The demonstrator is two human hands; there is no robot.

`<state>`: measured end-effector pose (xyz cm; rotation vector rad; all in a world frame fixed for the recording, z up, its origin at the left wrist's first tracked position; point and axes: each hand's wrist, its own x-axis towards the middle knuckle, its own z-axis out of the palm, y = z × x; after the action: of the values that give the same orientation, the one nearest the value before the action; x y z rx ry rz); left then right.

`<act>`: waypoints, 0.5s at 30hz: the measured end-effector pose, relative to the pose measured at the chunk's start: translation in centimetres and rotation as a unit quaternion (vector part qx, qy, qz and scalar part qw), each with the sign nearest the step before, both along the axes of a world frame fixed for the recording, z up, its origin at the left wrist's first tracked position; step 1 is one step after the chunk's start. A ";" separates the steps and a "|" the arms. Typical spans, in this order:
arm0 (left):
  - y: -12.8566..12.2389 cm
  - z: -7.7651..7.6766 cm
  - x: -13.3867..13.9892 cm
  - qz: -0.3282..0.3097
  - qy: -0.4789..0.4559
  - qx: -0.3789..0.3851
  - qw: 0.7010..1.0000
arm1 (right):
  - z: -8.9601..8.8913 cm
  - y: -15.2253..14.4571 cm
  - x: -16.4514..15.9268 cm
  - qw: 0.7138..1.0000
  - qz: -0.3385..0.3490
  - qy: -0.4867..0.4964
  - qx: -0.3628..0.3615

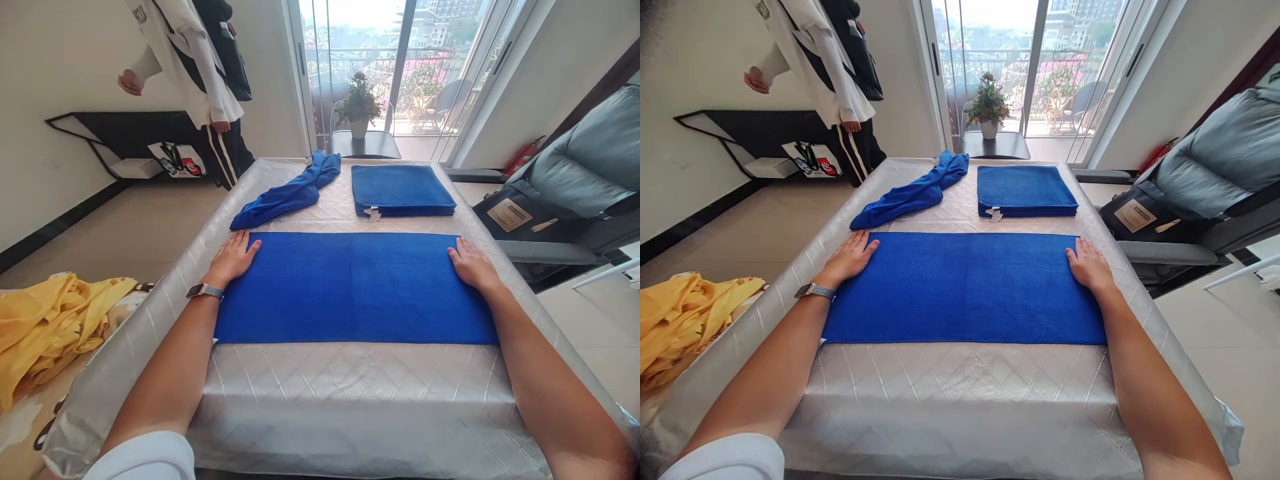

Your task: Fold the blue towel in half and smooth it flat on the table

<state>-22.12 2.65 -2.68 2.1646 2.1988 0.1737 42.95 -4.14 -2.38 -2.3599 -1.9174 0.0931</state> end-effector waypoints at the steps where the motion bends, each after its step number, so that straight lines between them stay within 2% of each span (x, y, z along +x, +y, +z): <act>1: -0.1 0.1 0.1 0.000 -0.002 0.000 1.000 | 0.1 0.0 0.0 1.000 -0.001 -0.002 0.000; 9: -0.9 1.5 1.2 0.024 -0.019 -0.027 0.999 | 0.4 -0.1 -0.3 1.000 -0.002 0.011 0.010; 15: -1.0 1.4 1.0 0.031 -0.034 -0.014 0.999 | 0.9 -0.2 -0.5 1.000 -0.010 0.015 -0.004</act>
<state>-21.16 1.68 -1.25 2.0449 2.2184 0.2143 42.42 -4.34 -1.45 -2.3680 -1.8841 0.1327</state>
